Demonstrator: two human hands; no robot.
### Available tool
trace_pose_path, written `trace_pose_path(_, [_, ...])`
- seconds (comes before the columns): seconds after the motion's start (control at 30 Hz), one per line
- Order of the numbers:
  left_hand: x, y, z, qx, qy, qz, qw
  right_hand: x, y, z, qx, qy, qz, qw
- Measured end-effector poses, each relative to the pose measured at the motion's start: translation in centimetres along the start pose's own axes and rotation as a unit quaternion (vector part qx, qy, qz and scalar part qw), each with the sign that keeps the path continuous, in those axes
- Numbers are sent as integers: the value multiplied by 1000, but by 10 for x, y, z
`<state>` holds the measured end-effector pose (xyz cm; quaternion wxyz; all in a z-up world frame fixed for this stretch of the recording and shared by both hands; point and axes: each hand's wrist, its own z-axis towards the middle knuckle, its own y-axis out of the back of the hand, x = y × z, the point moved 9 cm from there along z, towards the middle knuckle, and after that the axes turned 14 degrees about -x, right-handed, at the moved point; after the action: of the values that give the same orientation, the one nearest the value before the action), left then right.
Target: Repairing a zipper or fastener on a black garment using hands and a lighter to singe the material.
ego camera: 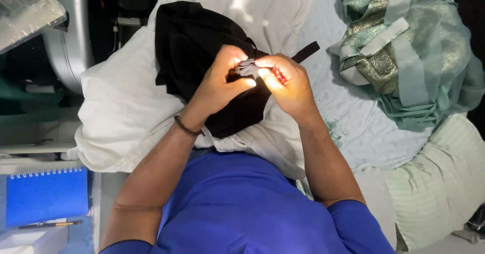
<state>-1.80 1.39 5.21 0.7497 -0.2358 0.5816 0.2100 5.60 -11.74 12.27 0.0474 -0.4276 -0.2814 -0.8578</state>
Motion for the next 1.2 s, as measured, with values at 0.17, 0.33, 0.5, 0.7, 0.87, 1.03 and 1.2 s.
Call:
trace_pose_path(0.17, [15, 7, -1, -37, 7, 28, 999, 12, -9, 4, 37, 21, -13, 999])
trace_pose_path(0.33, [-27, 13, -5, -29, 1, 21, 999, 32, -5, 13, 84, 34, -12, 996])
trace_pose_path(0.5, [-76, 8, -10, 1, -30, 12, 999, 71, 8, 16, 116, 19, -17, 993])
trace_pose_path(0.7, [-18, 13, -6, 5, -46, 23, 999, 39, -9, 14, 127, -19, -67, 989])
trace_pose_path(0.87, [-7, 13, -7, 10, -50, 20, 999, 31, -8, 12, 137, -16, -86, 987])
trace_pose_path(1.03, [-18, 11, -4, 35, -45, 19, 998, 37, 0, 19, 124, -14, -67, 990])
trace_pose_path(1.2, [-26, 4, -2, 54, -35, 48, 997, 55, -6, 24, 140, 49, -45, 988])
